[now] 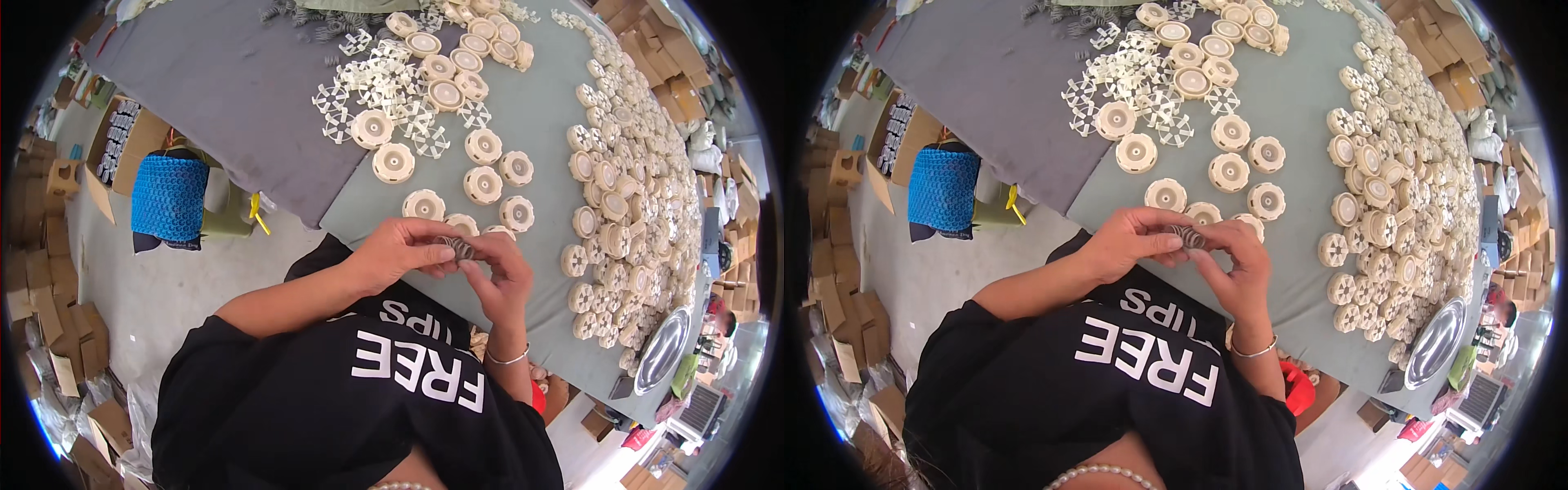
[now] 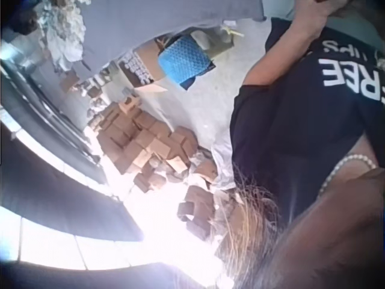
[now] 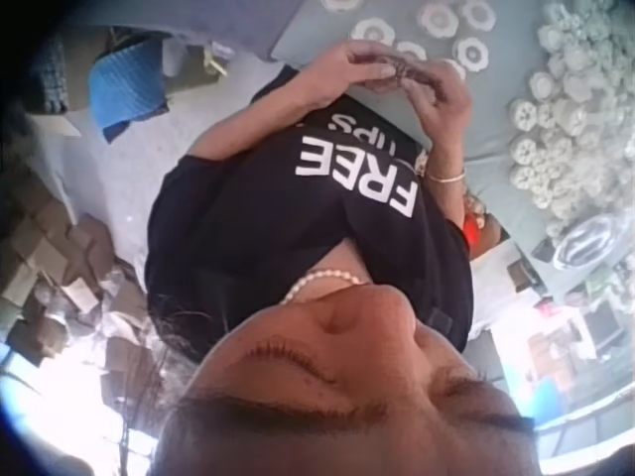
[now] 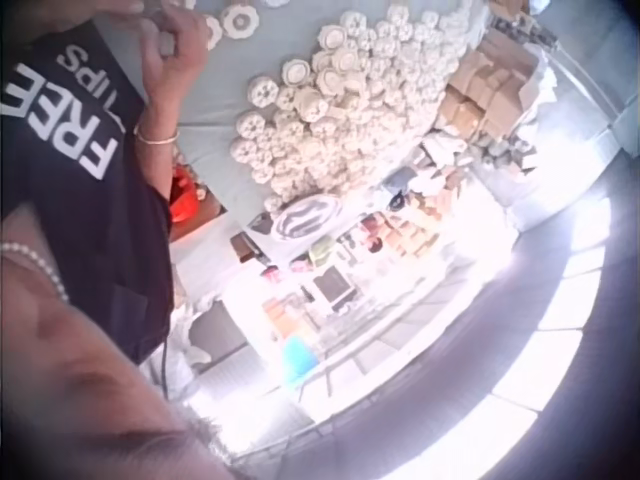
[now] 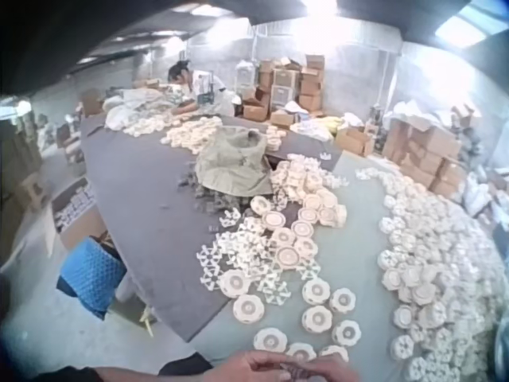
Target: The person assembles small white plastic components by hand on a table. They pick up a circular base and a cross-shaped insert, fit the insert into the base, and place the finished unit on the table. The process is repeated continuously with a large supply of parts.
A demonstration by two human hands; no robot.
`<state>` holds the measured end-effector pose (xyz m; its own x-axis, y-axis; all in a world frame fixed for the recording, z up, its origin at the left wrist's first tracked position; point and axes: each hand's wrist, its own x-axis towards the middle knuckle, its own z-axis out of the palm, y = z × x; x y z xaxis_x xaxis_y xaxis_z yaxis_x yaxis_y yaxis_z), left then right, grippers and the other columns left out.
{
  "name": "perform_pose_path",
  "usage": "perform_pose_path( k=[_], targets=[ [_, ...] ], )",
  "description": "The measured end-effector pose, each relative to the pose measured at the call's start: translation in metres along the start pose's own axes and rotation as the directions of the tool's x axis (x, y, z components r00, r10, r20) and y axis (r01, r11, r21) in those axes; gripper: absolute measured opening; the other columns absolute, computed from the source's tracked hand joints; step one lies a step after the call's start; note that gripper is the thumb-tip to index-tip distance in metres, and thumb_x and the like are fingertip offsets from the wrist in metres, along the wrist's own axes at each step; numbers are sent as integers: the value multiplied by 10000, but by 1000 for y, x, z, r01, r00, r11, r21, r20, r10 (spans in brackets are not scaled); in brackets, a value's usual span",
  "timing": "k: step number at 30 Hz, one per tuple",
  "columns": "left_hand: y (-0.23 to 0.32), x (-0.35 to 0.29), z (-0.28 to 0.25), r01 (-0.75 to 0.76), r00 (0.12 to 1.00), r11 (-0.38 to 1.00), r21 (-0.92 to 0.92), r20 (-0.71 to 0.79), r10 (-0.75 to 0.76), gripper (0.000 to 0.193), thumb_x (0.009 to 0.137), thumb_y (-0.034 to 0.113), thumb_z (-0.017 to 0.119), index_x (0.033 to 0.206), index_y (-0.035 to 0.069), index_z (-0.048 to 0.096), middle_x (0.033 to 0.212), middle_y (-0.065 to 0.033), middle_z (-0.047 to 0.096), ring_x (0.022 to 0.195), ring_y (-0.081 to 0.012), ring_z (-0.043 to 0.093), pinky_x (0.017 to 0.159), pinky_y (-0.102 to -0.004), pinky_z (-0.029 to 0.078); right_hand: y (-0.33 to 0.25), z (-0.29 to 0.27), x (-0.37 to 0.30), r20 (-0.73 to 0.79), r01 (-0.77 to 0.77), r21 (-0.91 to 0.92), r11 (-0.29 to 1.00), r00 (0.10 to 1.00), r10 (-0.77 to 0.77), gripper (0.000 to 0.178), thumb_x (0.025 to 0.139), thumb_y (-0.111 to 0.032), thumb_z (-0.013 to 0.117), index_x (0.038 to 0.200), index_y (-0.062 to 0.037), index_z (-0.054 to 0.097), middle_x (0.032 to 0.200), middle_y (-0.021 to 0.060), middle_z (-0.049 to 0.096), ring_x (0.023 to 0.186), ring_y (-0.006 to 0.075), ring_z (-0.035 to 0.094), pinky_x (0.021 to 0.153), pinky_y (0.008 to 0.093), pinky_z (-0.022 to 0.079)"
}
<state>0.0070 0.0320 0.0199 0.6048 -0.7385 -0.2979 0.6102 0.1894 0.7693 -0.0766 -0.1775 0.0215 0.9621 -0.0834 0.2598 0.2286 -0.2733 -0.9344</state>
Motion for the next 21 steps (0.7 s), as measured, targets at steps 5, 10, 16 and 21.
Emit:
perform_pose_path(
  k=[5, 10, 16, 21],
  targets=[
    [9, -3, -3, 68, 997, 971, -229, -20, -75, 302, 1016, 83, 712, 1310, 17, 693, 1149, -75, 737, 940, -164, 730, 827, -323, 631, -9, 9, 8, -140, 125, 127, 984, 984, -107, 310, 857, 51, 769, 1163, 6, 742, 1151, 141, 688, 990, 216, 672, 884, 332, 545],
    [7, -1, 5, -36, 999, 999, 11, 21, 36, 268, 1044, 119, 688, 1289, 11, 693, 1113, -49, 719, 946, -133, 707, 769, -292, 622, -2, 2, 6, -16, 52, 127, 991, 999, -50, 290, 877, 17, 783, 1164, 16, 738, 1126, 134, 685, 1003, 222, 663, 875, 332, 533],
    [0, 3, 9, 80, 996, 985, -155, -14, -83, 304, 1057, 162, 688, 1314, 2, 681, 1113, -29, 714, 916, -104, 671, 721, -245, 587, -2, 14, -1, -200, 23, 58, 998, 980, -11, 315, 848, -32, 846, 1144, 8, 744, 995, 106, 694, 942, 199, 664, 816, 319, 529],
    [-6, 8, 6, 145, 989, 924, -353, 77, -126, 292, 1052, 168, 696, 1307, 26, 688, 1076, -21, 702, 824, -79, 609, 634, -224, 493, -1, 22, -1, -151, 292, -321, 901, 923, -353, 312, 837, -27, 857, 1128, -6, 746, 1016, 100, 684, 933, 182, 662, 802, 325, 532]
  ],
)
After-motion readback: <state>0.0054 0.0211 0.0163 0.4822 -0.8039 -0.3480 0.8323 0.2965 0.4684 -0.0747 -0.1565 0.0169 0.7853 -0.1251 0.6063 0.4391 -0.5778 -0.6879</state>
